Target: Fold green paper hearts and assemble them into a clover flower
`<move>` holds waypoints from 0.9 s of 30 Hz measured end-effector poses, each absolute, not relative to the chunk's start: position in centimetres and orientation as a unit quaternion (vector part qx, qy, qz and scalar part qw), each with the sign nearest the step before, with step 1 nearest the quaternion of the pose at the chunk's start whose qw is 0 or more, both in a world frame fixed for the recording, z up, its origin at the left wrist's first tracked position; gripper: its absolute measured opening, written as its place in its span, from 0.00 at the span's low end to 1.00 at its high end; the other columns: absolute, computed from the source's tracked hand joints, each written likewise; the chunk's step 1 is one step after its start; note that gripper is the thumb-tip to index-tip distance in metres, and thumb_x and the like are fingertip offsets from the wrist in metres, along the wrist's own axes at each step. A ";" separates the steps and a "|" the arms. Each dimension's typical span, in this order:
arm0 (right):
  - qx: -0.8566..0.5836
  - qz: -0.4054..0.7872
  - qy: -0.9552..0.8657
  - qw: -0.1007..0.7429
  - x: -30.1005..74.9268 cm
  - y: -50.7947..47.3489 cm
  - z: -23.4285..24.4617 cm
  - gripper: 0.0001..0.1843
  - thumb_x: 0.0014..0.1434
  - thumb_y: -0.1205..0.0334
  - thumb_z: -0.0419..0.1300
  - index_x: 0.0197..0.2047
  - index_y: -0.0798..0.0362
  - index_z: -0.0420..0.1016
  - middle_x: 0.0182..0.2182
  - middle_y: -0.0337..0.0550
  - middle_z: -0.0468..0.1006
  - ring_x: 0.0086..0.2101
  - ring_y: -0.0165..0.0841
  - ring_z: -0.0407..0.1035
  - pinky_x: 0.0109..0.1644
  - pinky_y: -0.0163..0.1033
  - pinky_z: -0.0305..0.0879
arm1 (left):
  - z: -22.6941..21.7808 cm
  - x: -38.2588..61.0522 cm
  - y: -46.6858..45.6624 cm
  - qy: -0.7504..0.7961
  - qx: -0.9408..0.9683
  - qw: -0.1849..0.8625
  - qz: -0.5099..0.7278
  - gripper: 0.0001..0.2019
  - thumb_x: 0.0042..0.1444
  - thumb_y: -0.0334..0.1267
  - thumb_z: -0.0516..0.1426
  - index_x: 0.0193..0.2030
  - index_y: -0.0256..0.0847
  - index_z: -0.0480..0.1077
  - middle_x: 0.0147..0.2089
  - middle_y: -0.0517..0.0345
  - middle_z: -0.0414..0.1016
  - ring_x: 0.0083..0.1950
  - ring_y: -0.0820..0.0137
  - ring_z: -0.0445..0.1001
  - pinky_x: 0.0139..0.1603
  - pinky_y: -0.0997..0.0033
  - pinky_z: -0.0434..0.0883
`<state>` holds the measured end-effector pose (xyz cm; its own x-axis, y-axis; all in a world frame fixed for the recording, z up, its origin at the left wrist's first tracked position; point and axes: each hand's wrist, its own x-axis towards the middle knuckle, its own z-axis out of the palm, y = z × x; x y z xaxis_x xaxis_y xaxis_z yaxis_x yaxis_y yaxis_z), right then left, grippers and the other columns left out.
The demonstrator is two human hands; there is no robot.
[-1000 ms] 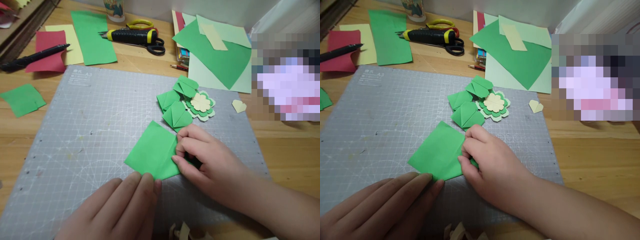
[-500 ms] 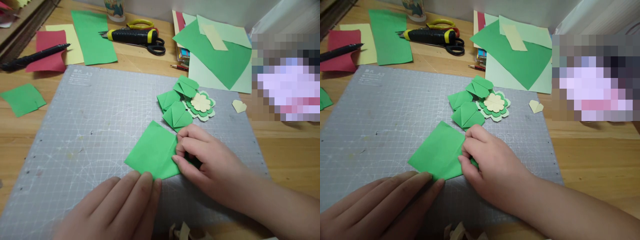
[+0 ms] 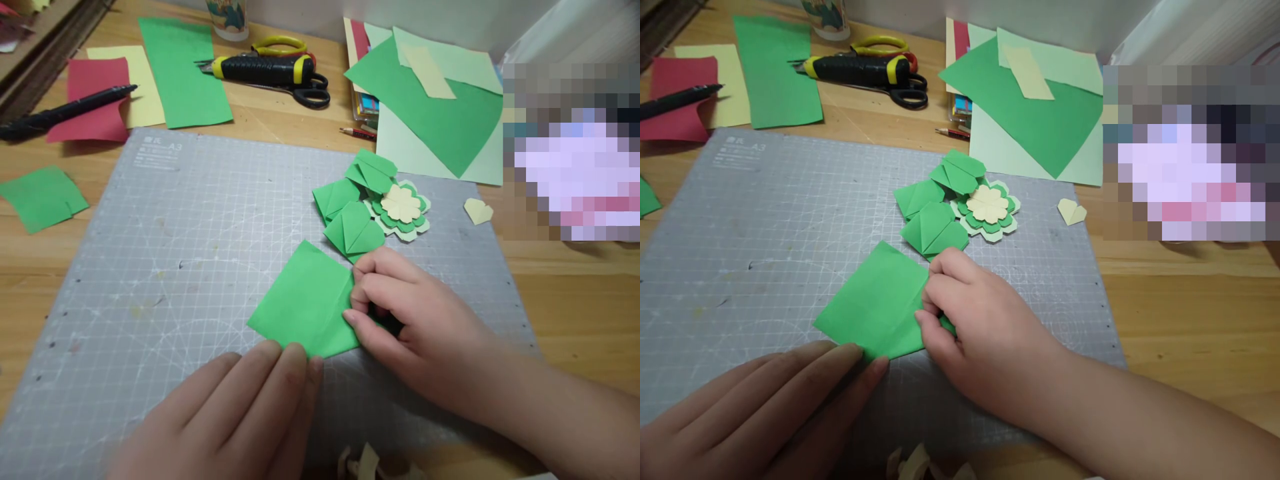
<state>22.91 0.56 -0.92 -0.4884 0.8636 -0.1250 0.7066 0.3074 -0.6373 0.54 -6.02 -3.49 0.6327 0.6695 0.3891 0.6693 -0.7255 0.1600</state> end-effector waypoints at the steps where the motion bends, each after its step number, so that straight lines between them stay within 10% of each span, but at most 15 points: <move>1: -0.491 0.325 -0.799 0.122 22.9 0.6 -0.9 0.08 0.60 0.70 0.54 0.28 0.53 0.64 0.34 0.40 0.66 0.33 0.30 0.64 0.35 0.38 0.61 | -3.4 0.7 -5.9 0.370 0.903 0.002 0.220 0.14 0.64 0.26 0.48 0.45 0.41 0.74 0.48 0.59 0.75 0.48 0.66 0.70 0.48 0.65 0.67; 13: -0.486 0.305 -0.809 0.123 22.8 0.8 -1.2 0.08 0.59 0.70 0.56 0.28 0.54 0.65 0.34 0.40 0.67 0.32 0.29 0.65 0.34 0.36 0.61 | -2.8 0.8 -4.8 0.308 0.941 0.022 0.135 0.16 0.68 0.30 0.42 0.44 0.43 0.70 0.59 0.56 0.72 0.58 0.66 0.65 0.50 0.62 0.60; 27: -0.389 0.099 -0.912 0.083 22.9 -5.1 -1.0 0.17 0.69 0.58 0.44 0.49 0.53 0.72 0.24 0.35 0.79 0.19 0.32 0.71 0.20 0.44 0.58 | -2.7 0.9 -5.0 0.318 0.937 0.046 0.135 0.16 0.68 0.30 0.42 0.49 0.41 0.70 0.61 0.57 0.72 0.60 0.68 0.65 0.52 0.63 0.60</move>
